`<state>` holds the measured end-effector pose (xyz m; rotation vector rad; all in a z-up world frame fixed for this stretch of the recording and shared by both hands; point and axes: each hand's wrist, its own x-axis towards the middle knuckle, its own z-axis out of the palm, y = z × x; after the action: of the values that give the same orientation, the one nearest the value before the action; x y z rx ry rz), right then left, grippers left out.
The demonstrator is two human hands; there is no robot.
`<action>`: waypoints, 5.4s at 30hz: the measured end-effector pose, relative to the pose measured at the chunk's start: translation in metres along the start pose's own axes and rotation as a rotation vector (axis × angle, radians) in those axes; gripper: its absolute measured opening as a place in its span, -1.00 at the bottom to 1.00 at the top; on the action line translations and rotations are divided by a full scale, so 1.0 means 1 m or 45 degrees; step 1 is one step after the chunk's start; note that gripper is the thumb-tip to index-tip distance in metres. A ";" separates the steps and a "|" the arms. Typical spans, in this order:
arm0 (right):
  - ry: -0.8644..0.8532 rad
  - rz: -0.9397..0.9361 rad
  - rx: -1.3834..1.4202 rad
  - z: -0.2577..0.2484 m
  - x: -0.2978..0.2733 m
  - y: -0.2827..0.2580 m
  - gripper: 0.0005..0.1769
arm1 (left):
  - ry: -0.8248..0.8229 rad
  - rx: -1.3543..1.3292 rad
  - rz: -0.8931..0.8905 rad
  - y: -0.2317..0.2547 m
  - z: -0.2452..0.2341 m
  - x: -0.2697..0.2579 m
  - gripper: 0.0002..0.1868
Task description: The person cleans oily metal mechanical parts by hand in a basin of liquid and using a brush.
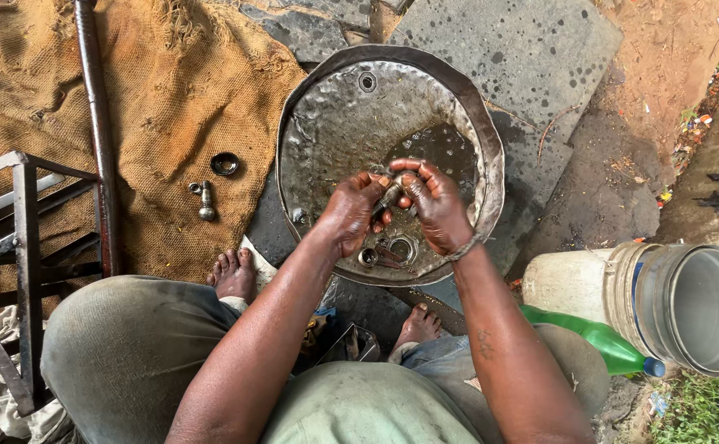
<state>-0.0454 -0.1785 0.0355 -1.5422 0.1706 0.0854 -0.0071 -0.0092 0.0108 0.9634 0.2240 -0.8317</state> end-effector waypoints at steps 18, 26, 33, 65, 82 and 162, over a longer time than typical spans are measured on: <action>0.306 -0.152 -0.817 -0.002 -0.002 0.004 -0.89 | 0.284 1.144 0.670 0.011 0.016 -0.023 -0.82; 0.380 -0.240 -0.796 -0.008 0.001 0.035 -0.84 | 0.237 0.465 0.085 0.004 0.015 -0.009 -0.63; 0.276 0.246 0.058 -0.022 0.003 0.050 -0.81 | -0.090 -0.003 0.433 -0.033 0.000 0.015 -0.79; 0.218 -0.196 -0.597 -0.008 0.003 0.014 -0.89 | 0.177 0.511 0.332 -0.036 0.009 0.017 -0.73; -0.198 0.529 -1.679 -0.078 -0.024 0.214 -0.65 | 0.265 -0.097 0.266 -0.029 -0.048 0.033 -0.70; 0.293 -0.212 -1.026 -0.029 -0.044 -0.023 -0.92 | -0.134 -0.451 0.076 0.020 0.019 -0.009 -0.66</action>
<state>-0.0870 -0.2059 0.0646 -2.3646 0.2009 -0.1794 -0.0027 -0.0134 0.0389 0.5903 0.2414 -0.7544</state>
